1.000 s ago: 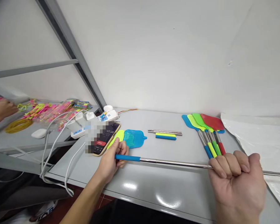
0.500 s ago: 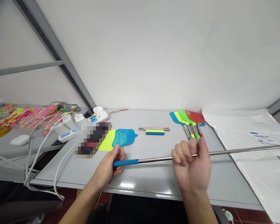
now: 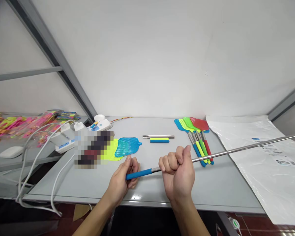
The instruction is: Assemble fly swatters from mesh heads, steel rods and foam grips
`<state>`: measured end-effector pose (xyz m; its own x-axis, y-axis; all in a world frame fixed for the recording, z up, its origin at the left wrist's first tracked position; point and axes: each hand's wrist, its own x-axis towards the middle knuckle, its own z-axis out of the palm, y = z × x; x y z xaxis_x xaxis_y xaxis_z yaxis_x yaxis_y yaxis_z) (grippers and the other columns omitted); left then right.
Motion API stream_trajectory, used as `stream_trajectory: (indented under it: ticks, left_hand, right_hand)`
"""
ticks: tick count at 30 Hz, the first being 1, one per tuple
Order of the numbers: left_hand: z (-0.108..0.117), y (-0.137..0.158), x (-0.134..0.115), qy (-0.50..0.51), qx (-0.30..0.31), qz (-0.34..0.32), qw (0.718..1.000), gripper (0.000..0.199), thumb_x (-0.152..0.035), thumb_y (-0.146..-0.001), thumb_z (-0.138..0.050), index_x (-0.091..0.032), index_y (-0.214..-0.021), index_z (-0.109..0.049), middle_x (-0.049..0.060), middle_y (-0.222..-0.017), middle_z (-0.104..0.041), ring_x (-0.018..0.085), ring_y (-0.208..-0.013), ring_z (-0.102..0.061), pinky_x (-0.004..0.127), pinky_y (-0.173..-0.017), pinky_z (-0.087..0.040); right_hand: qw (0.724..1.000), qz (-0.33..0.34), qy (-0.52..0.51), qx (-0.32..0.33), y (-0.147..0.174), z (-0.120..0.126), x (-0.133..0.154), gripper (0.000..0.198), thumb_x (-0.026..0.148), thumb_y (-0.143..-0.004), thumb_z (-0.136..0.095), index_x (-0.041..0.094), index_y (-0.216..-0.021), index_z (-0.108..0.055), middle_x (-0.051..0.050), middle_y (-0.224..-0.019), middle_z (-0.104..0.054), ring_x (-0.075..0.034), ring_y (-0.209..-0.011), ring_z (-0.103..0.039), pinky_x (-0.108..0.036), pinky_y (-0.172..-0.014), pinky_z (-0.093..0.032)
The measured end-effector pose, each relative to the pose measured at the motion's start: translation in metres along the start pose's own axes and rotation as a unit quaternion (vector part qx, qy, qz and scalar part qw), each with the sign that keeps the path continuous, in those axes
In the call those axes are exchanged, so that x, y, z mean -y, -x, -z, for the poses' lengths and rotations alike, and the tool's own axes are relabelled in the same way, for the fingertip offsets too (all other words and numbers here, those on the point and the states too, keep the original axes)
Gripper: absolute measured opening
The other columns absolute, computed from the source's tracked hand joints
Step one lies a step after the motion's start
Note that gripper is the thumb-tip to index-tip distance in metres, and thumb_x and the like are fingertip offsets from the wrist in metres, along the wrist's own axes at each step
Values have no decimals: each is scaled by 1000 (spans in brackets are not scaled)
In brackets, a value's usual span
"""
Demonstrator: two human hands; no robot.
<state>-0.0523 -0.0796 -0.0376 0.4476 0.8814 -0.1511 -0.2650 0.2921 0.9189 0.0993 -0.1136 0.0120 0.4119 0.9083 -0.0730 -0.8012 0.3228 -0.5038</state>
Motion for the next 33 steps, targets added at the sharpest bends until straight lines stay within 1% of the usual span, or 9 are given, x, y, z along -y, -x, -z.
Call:
stream_trajectory:
  ticks: [6,8,11,14,20,24,27,30,33]
  left_hand:
    - [2,1,-10,42,-10,-17,999,52,-60,-91,-37,-17,-62,-41,-6,-49,-37,4,-35,-25,19,-36,-17]
    - [4,2,-16,35,-7,-18,999,50,-59,-92,-38,-17,-63,-42,-6,-50,-38,4,-35,-26,19,-36,-19]
    - [6,4,-20,25,-7,-20,999,47,-56,-92,-40,-17,-66,-43,-6,-52,-39,4,-35,-28,19,-36,-22]
    - [7,3,-18,36,-15,-24,999,47,-56,-92,-40,-18,-65,-41,-6,-51,-38,4,-34,-26,18,-35,-19]
    - [16,9,-17,-26,39,55,997,39,-54,-92,-41,-19,-78,-48,-9,-45,-33,5,-34,-21,18,-36,-16]
    - [34,16,-25,-73,61,78,992,27,-48,-91,-51,-21,-87,-49,-11,-50,-22,4,-40,-15,17,-40,-15]
    - [48,17,-29,-111,32,66,991,27,-47,-91,-51,-20,-87,-49,-10,-53,-22,5,-43,-18,18,-42,-15]
    - [55,15,-30,-122,16,63,990,27,-47,-91,-50,-20,-87,-50,-10,-52,-22,5,-44,-20,18,-43,-16]
    - [55,13,-29,-101,-2,52,994,26,-46,-91,-51,-20,-86,-49,-10,-53,-23,5,-43,-19,18,-42,-15]
  right_hand:
    - [1000,21,18,3,1,1,-14,46,49,-95,-44,21,-61,-32,13,-45,-14,-7,-39,-14,-24,-52,-40]
    - [999,20,22,19,0,3,-18,41,48,-94,-48,21,-63,-39,11,-46,-26,-8,-43,-33,-29,-67,-47]
    - [997,-11,47,68,-3,7,-24,32,45,-93,-50,22,-70,-52,3,-69,-56,-15,-80,-59,-40,-89,-46]
    - [988,-51,95,108,-3,12,-32,30,46,-94,-47,23,-80,-61,-4,-98,-67,-22,-108,-57,-43,-93,-42]
    - [971,-88,181,128,-5,14,-31,37,53,-91,-48,22,-99,-66,-10,-118,-66,-27,-119,-53,-43,-97,-38]
    - [990,-67,88,87,-21,25,6,30,50,-86,-58,22,-92,-65,-3,-93,-69,-19,-92,-64,-36,-86,-47]
    - [998,-27,-41,46,-35,38,40,30,39,-93,-49,20,-69,-51,9,-50,-41,-7,-43,-42,-22,-57,-46]
    - [999,-9,-37,12,-42,44,54,41,36,-96,-42,20,-59,-35,10,-45,-22,-7,-37,-24,-19,-43,-35]
    - [999,23,-6,-21,-36,40,44,44,40,-98,-40,21,-59,-32,11,-45,-16,-8,-38,-18,-20,-43,-33]
